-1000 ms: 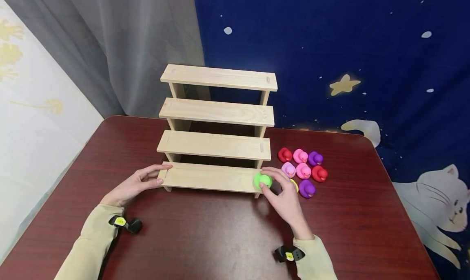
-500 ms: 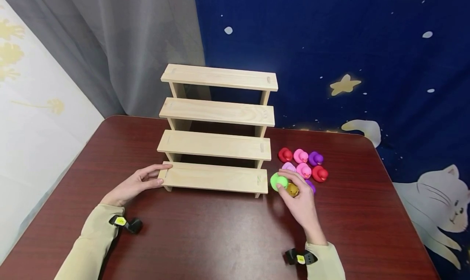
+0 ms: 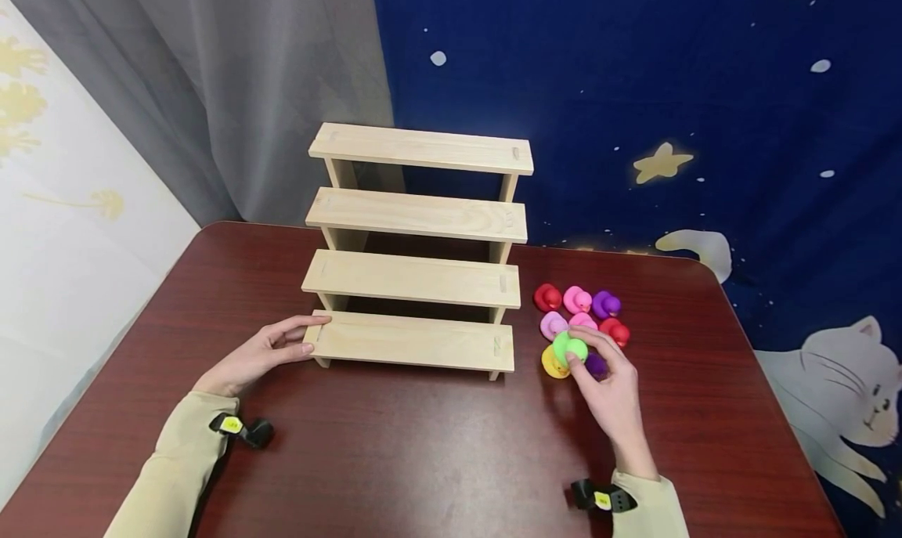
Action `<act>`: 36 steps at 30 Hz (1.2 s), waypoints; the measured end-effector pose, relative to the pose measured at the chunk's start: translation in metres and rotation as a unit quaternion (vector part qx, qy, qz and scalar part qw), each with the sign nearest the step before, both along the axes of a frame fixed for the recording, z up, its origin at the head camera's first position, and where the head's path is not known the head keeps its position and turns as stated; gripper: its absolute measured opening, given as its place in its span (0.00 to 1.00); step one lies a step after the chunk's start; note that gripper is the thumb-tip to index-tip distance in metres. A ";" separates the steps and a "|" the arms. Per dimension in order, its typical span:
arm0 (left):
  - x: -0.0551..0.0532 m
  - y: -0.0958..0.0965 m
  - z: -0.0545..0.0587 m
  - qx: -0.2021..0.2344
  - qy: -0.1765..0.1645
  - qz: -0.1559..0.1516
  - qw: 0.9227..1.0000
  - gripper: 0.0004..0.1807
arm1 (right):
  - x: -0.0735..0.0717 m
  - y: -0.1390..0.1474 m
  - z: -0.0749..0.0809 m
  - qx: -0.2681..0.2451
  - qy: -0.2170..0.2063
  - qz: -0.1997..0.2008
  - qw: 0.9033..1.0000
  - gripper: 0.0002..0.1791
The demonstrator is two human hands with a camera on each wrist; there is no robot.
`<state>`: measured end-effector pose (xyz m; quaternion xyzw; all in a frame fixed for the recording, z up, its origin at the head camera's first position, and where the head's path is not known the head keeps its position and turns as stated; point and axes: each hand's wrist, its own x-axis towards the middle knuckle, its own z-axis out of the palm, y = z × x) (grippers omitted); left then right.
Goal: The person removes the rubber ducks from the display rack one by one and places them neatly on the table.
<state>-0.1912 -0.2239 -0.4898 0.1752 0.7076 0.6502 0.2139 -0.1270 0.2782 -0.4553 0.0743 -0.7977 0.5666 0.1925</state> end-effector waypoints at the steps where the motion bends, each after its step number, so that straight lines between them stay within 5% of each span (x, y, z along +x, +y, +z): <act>1: 0.000 0.000 0.000 -0.001 -0.001 0.000 1.000 0.27 | 0.000 0.003 -0.001 -0.002 -0.001 -0.003 1.000 0.17; 22: -0.002 -0.001 -0.002 -0.006 0.001 -0.001 1.000 0.27 | 0.006 0.052 -0.001 0.039 0.011 -0.076 0.996 0.16; 36: -0.001 0.000 0.000 -0.005 -0.003 0.001 1.000 0.27 | 0.005 0.072 -0.021 0.041 -0.028 -0.098 0.994 0.15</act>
